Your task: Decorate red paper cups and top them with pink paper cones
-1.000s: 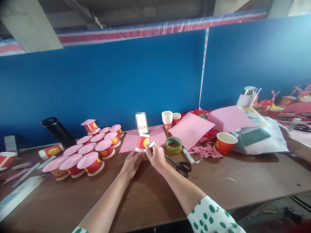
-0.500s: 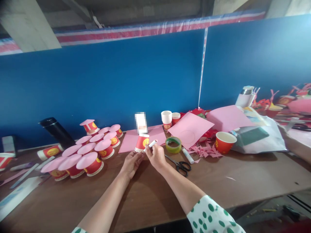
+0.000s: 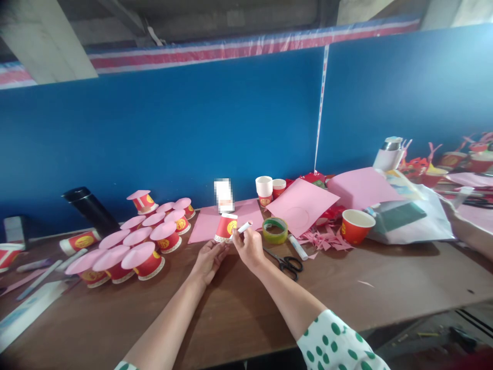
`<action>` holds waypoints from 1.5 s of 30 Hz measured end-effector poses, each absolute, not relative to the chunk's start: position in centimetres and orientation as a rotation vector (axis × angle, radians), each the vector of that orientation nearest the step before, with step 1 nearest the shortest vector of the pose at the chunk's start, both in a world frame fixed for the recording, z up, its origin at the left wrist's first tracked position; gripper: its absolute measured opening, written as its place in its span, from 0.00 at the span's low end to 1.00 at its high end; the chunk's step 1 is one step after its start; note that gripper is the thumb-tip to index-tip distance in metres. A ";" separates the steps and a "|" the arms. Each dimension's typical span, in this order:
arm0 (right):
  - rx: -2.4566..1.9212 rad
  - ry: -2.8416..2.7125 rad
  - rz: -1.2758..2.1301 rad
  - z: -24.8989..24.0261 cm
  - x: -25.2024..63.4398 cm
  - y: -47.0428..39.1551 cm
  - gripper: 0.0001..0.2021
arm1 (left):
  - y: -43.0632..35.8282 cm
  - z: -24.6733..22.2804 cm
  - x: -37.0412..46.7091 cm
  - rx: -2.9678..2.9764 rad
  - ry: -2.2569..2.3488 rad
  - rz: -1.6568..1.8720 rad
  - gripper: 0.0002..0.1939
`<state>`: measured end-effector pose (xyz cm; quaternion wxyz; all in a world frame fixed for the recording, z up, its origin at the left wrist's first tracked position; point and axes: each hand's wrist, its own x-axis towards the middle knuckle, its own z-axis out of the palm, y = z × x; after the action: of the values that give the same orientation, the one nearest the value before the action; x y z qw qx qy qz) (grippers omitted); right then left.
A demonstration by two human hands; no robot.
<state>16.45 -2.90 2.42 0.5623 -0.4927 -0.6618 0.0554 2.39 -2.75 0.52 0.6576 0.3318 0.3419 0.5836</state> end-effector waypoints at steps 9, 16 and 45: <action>-1.175 -1.568 0.163 2.4 16.6 -2.8 0.14 | -2.9 0.8 2.4 0.737 0.774 1.318 0.14; -1.171 -1.552 0.171 2.4 16.5 -2.9 0.13 | -3.0 0.9 2.5 0.735 0.767 1.319 0.13; -0.847 -1.082 1.068 1.0 16.1 -1.1 0.19 | -2.9 1.4 1.4 0.361 0.667 1.360 0.05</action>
<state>16.08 -1.06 1.01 0.6448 -0.3720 -0.4753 0.4690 1.38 -2.90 1.41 0.7120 0.1626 0.3008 0.6132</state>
